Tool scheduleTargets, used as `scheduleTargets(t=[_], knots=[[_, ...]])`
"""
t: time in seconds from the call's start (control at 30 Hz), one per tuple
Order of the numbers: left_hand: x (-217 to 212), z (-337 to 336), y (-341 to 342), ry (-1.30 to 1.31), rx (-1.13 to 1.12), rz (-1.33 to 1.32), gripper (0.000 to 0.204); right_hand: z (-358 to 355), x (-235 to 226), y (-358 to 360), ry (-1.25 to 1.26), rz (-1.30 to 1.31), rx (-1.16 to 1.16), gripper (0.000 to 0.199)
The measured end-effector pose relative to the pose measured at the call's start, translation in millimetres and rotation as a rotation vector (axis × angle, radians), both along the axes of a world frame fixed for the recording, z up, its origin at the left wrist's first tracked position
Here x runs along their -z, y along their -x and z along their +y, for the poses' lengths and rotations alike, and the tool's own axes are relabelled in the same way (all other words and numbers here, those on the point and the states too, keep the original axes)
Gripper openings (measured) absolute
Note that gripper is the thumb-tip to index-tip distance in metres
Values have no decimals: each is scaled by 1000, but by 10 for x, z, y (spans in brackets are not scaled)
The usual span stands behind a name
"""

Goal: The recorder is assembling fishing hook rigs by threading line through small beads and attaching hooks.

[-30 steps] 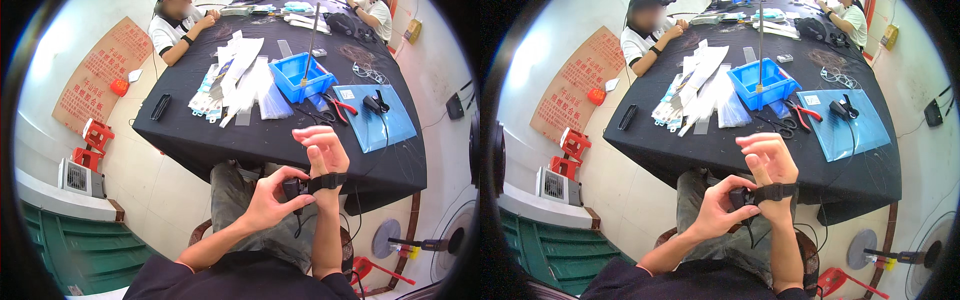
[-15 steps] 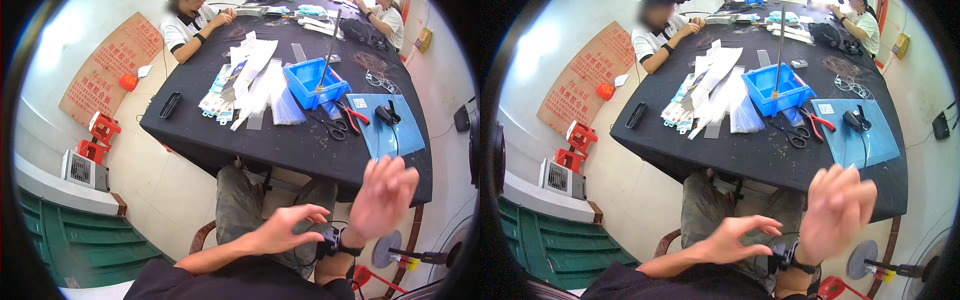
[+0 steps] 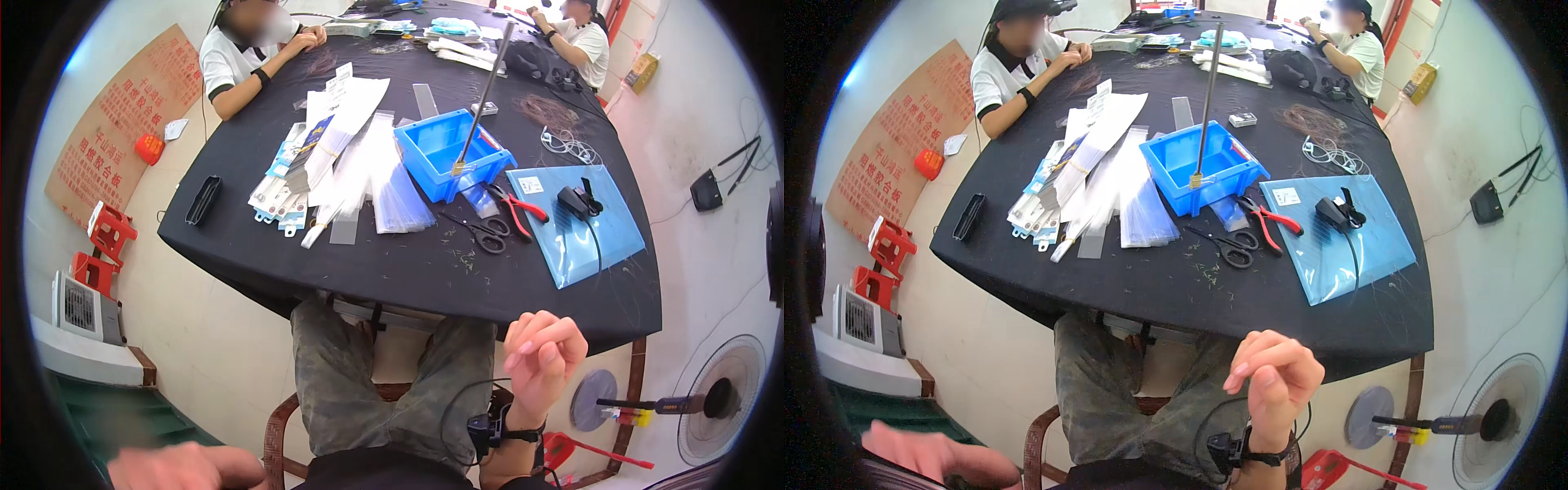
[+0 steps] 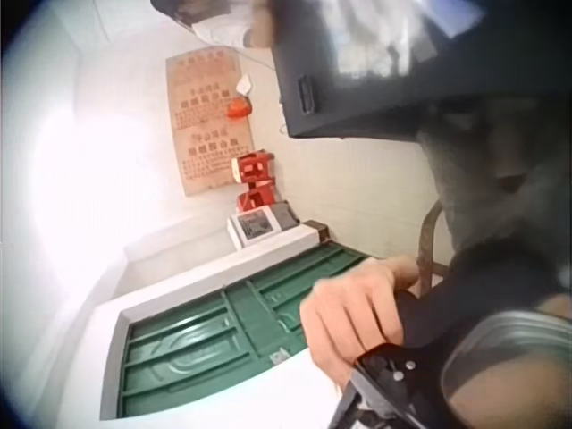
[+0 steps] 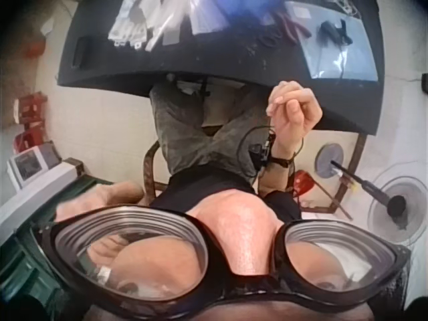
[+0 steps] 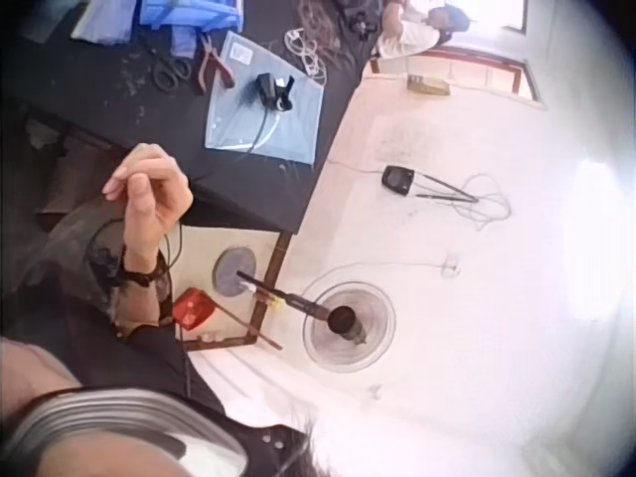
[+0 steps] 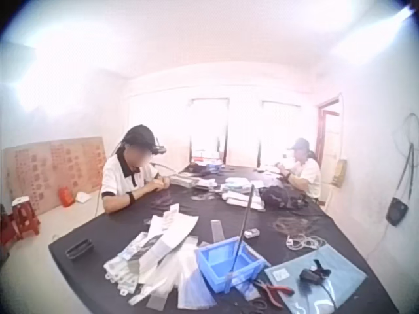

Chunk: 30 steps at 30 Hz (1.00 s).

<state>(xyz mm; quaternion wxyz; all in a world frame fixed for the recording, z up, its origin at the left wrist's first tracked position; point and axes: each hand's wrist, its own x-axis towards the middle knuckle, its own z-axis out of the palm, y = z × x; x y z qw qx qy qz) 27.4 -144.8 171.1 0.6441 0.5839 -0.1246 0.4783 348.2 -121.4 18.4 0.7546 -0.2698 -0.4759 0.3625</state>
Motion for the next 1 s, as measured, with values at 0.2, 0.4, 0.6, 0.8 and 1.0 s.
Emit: scheduleTargets(t=[0.2, 0.4, 0.6, 0.8, 1.0], knots=[[342, 317, 108, 70, 24, -11, 35, 255, 155, -183, 206, -256, 226, 20], [1223, 120, 127, 511, 253, 161, 12, 564, 324, -218, 320, -466, 399, 20], [1855, -1, 29, 725, 559, 69, 23, 605, 370, -274, 353, -406, 374, 21], [2096, -20, 74, 961, 541, 261, 26, 616, 360, -264, 428, -507, 355, 18], [2194, -103, 15, 1037, 342, 104, 27, 617, 364, -258, 409, -570, 357, 13]])
